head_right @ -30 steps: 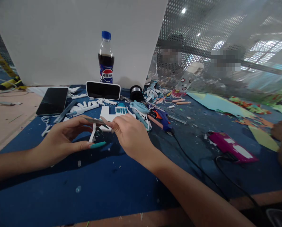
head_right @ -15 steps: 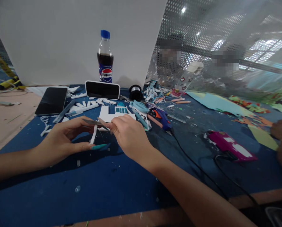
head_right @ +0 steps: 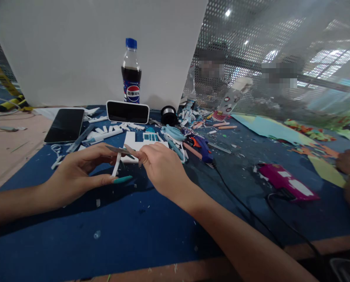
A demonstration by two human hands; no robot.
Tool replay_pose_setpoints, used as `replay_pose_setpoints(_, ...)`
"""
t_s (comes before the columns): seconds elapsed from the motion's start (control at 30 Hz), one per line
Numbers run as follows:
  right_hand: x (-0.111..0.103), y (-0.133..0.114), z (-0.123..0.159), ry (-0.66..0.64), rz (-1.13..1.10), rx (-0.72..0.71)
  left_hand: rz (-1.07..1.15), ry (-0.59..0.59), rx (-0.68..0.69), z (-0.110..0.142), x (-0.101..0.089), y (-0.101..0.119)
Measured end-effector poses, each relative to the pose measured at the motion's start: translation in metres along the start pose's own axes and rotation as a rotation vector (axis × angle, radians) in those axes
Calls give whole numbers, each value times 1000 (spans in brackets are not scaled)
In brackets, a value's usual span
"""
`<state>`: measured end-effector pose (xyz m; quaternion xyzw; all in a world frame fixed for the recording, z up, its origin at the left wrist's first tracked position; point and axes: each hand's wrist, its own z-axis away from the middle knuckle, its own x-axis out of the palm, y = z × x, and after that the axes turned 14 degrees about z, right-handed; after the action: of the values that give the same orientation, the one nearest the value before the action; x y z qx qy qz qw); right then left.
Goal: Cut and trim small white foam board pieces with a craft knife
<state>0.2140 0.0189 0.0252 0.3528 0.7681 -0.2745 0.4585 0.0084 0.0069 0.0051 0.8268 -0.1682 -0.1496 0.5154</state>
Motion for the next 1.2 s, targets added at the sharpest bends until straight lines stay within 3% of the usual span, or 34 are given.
replay_pose_setpoints(0.23, 2, 0, 0, -3, -3, -7, -44, -88, -36, 0, 0, 0)
replay_pose_setpoints(0.43, 2, 0, 0, 37, -43, 96, 67, -49, -147, -1, 2, 1)
replay_pose_setpoints(0.67, 3, 4, -1, 34, -396, 270, 305, -106, -301, -4, 0, -1)
replay_pose_setpoints(0.83, 1, 2, -5, -64, -550, 310, 477, -47, -385, -6, 0, -3)
replay_pose_setpoints(1.0, -1, -3, -7, -98, -629, 320, 717, -3, -510, -8, 2, -2)
replay_pose_setpoints(1.2, -2, -5, -7, -122, -631, 269, 824, 11, -539, -8, 0, -4)
